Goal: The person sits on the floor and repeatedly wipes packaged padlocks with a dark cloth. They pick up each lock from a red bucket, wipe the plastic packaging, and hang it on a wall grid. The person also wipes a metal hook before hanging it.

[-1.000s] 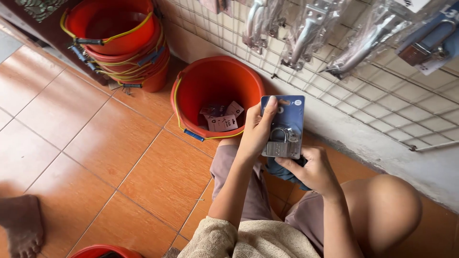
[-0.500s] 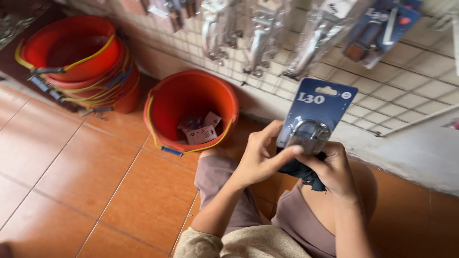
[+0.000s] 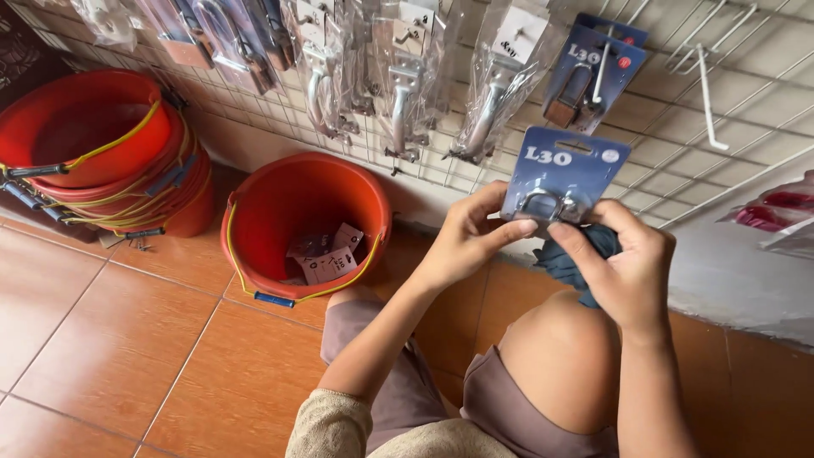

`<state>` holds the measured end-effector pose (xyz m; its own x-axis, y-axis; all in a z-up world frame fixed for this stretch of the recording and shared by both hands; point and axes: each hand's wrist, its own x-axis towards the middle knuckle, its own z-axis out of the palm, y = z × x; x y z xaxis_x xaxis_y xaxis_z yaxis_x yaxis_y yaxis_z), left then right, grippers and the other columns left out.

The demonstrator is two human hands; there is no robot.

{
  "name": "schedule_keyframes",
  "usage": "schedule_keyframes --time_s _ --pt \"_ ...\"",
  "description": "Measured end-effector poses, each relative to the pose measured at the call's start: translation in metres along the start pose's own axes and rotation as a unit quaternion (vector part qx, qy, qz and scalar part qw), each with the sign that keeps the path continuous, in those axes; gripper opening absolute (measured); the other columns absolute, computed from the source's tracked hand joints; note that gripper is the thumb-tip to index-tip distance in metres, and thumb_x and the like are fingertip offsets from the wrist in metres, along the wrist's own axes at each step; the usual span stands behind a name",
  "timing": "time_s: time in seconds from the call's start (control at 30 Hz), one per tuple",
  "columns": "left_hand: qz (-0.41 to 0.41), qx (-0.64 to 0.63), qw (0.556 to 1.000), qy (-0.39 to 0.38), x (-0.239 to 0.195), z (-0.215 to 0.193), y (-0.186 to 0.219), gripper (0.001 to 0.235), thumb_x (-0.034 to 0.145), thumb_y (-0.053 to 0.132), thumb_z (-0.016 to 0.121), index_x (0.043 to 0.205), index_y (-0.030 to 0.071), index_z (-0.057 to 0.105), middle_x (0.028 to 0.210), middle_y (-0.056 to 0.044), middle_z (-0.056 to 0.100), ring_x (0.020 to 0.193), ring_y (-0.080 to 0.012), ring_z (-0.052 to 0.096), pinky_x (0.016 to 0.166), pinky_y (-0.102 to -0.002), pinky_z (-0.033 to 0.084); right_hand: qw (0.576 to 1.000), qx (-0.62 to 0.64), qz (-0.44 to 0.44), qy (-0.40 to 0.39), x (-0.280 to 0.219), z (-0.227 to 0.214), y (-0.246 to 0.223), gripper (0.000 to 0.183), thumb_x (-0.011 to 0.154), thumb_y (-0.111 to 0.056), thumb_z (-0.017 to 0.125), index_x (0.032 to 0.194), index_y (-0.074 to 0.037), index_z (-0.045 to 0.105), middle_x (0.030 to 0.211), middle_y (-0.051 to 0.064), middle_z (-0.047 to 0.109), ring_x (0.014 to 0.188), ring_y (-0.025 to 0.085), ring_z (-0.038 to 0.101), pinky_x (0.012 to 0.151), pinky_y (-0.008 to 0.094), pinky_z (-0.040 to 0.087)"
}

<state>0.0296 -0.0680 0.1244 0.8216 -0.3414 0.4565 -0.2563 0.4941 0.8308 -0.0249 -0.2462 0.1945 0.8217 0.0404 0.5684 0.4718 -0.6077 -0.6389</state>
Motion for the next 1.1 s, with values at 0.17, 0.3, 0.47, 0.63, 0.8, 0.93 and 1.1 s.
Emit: schedule_keyframes --time_s 0.17,0.3,0.47,0.63,0.8,0.93,1.1 --pt "0.029 0.030 0.999 -0.011 0.018 0.006 0.016 0.033 0.097 0.006 0.070 0.127 -0.004 0.063 0.104 -0.007 0.069 0.092 -0.0129 0.066 0.087 -0.026 0.057 0.995 0.092 0.042 0.010 0.009 -0.008 0.013 0.019 0.095 0.004 0.070 0.113 0.010 0.068 0.098 0.013 0.072 0.079 0.013 0.059 0.075 0.023 0.048" --pt "0.019 0.076 0.997 -0.028 0.022 0.011 0.023 0.042 0.096 0.005 0.071 0.136 -0.004 0.061 0.099 -0.006 0.070 0.090 -0.0114 0.064 0.083 -0.024 0.055 0.985 0.149 0.084 0.019 0.010 -0.012 0.029 0.022 0.097 0.000 0.067 0.118 0.008 0.067 0.102 0.012 0.072 0.083 0.011 0.058 0.078 0.021 0.047" --pt "0.025 0.108 0.993 -0.029 0.028 0.030 0.018 0.044 0.094 0.002 0.070 0.137 -0.002 0.059 0.104 -0.009 0.072 0.089 -0.0127 0.065 0.077 -0.025 0.058 0.986 0.131 0.086 0.064 -0.004 -0.025 0.041 0.024 0.098 -0.001 0.066 0.119 0.009 0.067 0.100 0.011 0.070 0.079 0.011 0.055 0.075 0.020 0.045" --pt "0.039 0.137 0.989 -0.047 0.033 0.050 0.017 0.042 0.092 0.006 0.072 0.132 -0.001 0.062 0.107 -0.009 0.073 0.087 -0.0139 0.068 0.075 -0.027 0.063 0.985 0.113 0.073 0.107 -0.021 -0.043 0.048 0.024 0.101 0.002 0.065 0.123 0.011 0.066 0.105 0.011 0.069 0.083 0.011 0.055 0.080 0.021 0.045" --pt "0.044 0.164 0.983 -0.066 0.036 0.062 0.013 0.037 0.091 0.010 0.072 0.125 -0.001 0.064 0.098 -0.007 0.074 0.082 -0.0129 0.067 0.075 -0.029 0.062 0.980 0.123 0.100 0.117 -0.027 -0.054 0.053 0.022 0.102 -0.001 0.065 0.120 0.010 0.066 0.102 0.009 0.067 0.083 0.009 0.052 0.082 0.018 0.043" --pt "0.034 0.160 0.985 -0.061 0.039 0.065 0.007 0.041 0.090 0.007 0.072 0.128 -0.002 0.064 0.094 -0.007 0.073 0.079 -0.0128 0.067 0.073 -0.028 0.062 0.979 0.122 0.111 0.118 -0.025 -0.056 0.057 0.027 0.100 -0.002 0.066 0.124 0.009 0.066 0.105 0.010 0.069 0.085 0.010 0.055 0.082 0.018 0.044" --pt "0.067 0.183 0.980 -0.030 0.050 0.074 0.013 0.027 0.098 0.019 0.063 0.115 -0.002 0.068 0.081 -0.007 0.073 0.067 -0.0117 0.067 0.061 -0.024 0.057 0.979 0.128 0.105 0.116 -0.022 -0.062 0.063 0.027 0.099 -0.004 0.067 0.123 0.007 0.067 0.104 0.008 0.069 0.083 0.008 0.055 0.080 0.017 0.044"
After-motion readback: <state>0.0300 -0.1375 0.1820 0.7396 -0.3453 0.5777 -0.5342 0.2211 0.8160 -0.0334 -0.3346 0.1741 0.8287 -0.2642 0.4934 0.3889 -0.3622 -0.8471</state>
